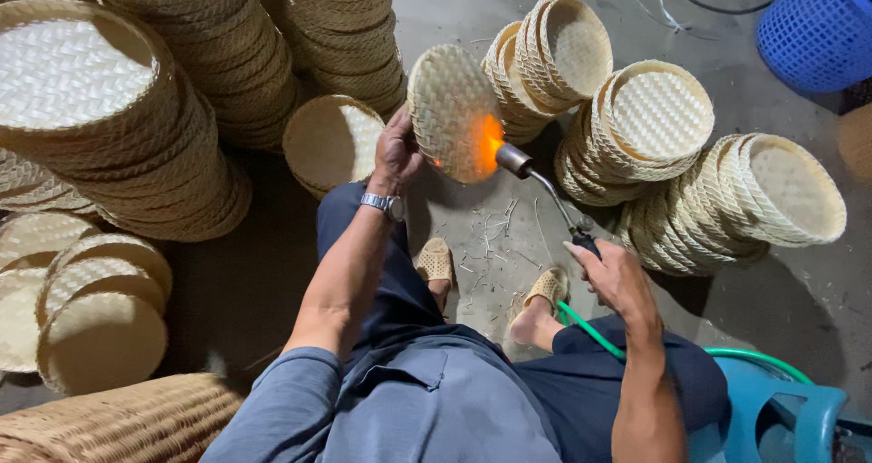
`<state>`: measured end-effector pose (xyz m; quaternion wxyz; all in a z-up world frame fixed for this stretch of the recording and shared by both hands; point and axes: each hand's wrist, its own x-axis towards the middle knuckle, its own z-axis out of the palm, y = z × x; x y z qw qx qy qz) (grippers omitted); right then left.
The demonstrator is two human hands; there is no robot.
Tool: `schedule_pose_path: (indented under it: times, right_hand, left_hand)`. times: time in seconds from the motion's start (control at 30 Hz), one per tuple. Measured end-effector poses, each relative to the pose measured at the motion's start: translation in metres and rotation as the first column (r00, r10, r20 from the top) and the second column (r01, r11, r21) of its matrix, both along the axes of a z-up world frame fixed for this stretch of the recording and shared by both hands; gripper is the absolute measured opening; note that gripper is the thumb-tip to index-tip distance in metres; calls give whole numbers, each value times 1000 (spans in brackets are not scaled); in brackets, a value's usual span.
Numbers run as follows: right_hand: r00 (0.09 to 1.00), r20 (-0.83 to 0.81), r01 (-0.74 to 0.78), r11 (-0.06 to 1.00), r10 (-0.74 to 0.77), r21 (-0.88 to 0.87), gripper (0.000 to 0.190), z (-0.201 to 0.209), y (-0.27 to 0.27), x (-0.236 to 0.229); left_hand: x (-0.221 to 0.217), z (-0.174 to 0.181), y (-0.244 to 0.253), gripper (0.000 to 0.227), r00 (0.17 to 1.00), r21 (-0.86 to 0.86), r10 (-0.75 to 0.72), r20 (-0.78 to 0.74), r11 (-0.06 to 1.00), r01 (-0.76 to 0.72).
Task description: The person sits on a low stool and uses a handheld blowtorch to apply heat to the surface of round woven baskets. They pick up a basket from a stack, rotate it while directing the flame across the weave, and then place it back down. This process is repeated for multiple baskets in a repetitive workflow.
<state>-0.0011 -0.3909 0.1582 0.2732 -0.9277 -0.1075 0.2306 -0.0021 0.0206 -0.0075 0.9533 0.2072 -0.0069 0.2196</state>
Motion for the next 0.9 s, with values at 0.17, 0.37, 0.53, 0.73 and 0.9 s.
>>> schedule_pose_path:
  times: [0.17,0.37,0.53,0.73,0.9]
  right_hand:
    - [993,-98,-43,985,60,167,42,-3,-8,-6]
    - [990,96,-127,931,100,342,32,2,19,-4]
    - [995,44,-99,984,93,148,35,-1,17,7]
    - [990,-31,143,962,-139,233,35,-27,-7,31]
    - [984,-6,171,946,-176,276,41,-41,-21,35]
  left_hand:
    - [11,-3,14,33,982,135,154,-114,981,-138]
    - [26,-14,0,32,992,361,93,-84,931,-57]
    - [15,20,5,35,980,461,117,-160,887,-30]
    - [-3,35,51,25,909,858,404,-100,497,-127]
    - [-44,2,81,14,842,988,524,130,-135,-68]
